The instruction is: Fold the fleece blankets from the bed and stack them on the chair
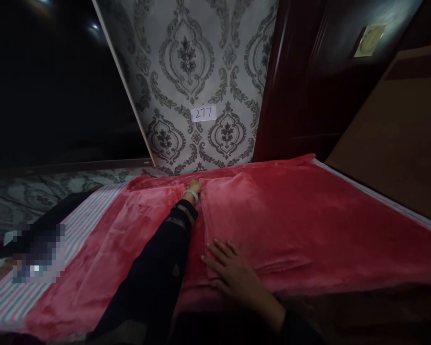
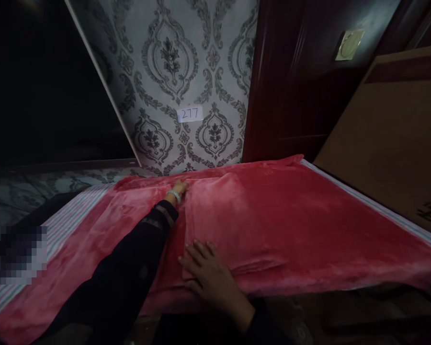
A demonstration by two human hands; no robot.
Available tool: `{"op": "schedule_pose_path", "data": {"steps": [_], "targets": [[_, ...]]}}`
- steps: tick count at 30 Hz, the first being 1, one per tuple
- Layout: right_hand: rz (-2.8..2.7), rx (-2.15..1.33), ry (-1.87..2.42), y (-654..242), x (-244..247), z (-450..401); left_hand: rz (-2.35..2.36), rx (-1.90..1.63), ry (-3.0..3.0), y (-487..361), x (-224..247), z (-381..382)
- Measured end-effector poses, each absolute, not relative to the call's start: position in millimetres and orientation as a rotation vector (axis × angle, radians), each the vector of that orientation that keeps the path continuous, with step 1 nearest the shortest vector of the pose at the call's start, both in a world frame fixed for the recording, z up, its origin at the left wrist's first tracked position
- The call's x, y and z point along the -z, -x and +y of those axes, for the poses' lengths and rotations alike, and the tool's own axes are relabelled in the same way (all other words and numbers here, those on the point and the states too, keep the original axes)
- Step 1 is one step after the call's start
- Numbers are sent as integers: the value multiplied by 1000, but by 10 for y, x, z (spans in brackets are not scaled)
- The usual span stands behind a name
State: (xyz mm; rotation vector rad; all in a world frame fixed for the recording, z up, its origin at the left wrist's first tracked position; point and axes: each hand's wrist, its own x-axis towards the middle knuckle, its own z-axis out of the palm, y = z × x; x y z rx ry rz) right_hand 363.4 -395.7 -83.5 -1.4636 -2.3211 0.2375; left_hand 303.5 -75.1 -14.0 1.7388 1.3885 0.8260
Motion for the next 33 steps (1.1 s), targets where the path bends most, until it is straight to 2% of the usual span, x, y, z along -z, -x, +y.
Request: {"op": "schedule_pose_path", "data": {"steps": [5,14,23,29,33], "targets": [[-2338,-241,1466,-3634,816,-3951,1322,-828,-1759,-3063,85,-769],[-2322,-333,1461,-3647,807,-3954,1463,-785,-1828,-3136,326,-634],[-2288,-307,1487,-3643,786,-3978,1441,-747,-2226,-3139,150,-804],[-2292,-179,1499,-3637,772,-3987,1405,-131,-2603,-3250,393,-1124],[-2277,-111,1525,-3616,780,-3961,1412,2,-2616,-3260,359,-1149]]}}
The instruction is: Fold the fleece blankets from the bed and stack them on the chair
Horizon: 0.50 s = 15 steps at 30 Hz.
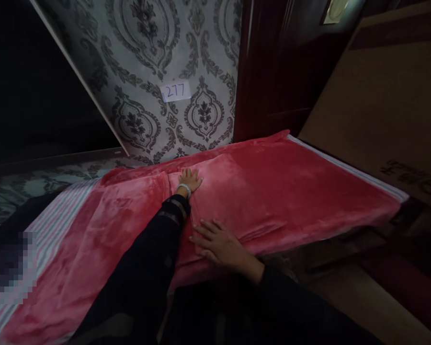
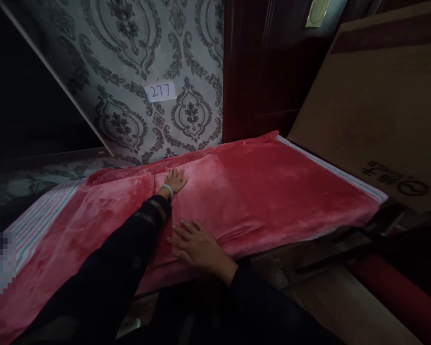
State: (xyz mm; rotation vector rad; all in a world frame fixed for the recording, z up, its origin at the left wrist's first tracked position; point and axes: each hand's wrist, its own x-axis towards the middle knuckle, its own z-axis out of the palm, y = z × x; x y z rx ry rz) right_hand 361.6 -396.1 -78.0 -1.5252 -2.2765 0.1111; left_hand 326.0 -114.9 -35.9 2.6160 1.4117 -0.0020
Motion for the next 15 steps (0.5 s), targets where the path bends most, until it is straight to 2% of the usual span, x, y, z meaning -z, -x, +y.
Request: {"op": "schedule_pose_path", "data": {"steps": [5,10,15], "targets": [[-2269,-37,1536,-3609,797,-3936,1223,84,-2649,-3164,66,-1204],[-2215,-8,1544,-3537,773,-3931,1031,71,-2722,-2844,-37,-1751],[-2188,-117,1439,-3535,685,-3943,824,-237,-2758,-2563,166,-2608]]}}
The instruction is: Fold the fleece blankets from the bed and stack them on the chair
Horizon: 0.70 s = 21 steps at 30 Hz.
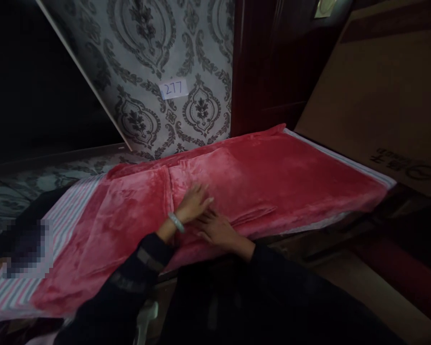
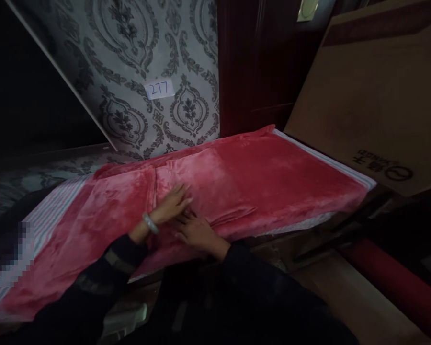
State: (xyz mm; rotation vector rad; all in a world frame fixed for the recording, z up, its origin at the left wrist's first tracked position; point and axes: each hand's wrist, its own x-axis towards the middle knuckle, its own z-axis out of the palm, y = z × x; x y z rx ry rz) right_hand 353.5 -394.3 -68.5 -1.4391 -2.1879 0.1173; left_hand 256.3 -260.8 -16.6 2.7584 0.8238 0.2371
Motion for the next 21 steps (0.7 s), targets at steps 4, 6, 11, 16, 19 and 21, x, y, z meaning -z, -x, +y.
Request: {"op": "schedule_pose_path", "data": {"steps": [4,6,11,16,19,21], "targets": [[-2166,-354,1424,-3943,457,-3982,1005,-316,-2598,-2596,294,-2995],[-2076,-294,1520,-4265,284,-3951,1085,-319,-2586,-2673,283,-3058],[-1908,132,1883,-4854,-12,-3563,1247,-315,-2804,-2790,247,-3055],[-2007,201,2159,-4828,359,-3268,1389,-172,-2845,-2759,494,-3011],[-2061,164,2196,-4756,667,-3266,1398,-171,-2847,-2738,617,-2986],[-2059,170,2190,-4748,776,-3281,1400,-179,-2842,-2734,647,-2974]]}}
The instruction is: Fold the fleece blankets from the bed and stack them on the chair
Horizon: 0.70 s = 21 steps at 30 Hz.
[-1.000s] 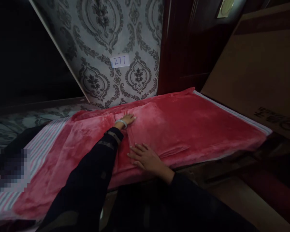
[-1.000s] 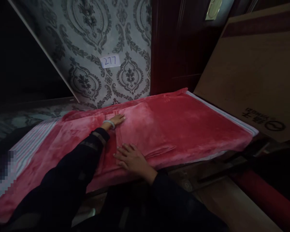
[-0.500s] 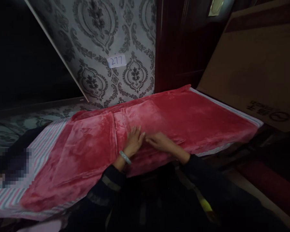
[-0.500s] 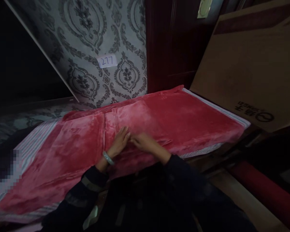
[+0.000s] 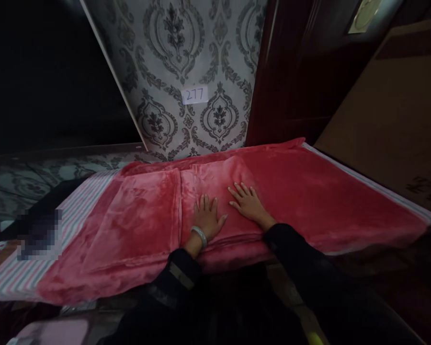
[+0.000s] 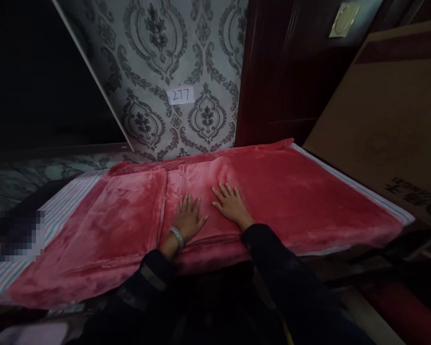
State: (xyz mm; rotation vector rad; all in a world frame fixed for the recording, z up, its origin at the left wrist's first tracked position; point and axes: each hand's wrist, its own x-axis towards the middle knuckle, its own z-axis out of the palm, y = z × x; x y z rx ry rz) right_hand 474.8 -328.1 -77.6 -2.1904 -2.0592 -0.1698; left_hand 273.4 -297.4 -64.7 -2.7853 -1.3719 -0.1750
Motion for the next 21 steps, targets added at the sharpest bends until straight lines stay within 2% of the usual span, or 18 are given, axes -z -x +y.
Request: {"op": "schedule_pose_path", "data": {"steps": [5,10,15,21], "targets": [[-2067,82,2223,-4795,741,-3287,-1376,217,2778,-2728,658,-2963],[-2077,-215,2326,-4741,378,-3139,-1387,203,2804,-2718,659,-2972],[-2045,56,2019,-4422,150,-2841,-1414,276,2814,-2706,658,-2980],[-2109,131,2014,-4170,594,-2769,-1437,275,2809,-2709,703,-2954]]}}
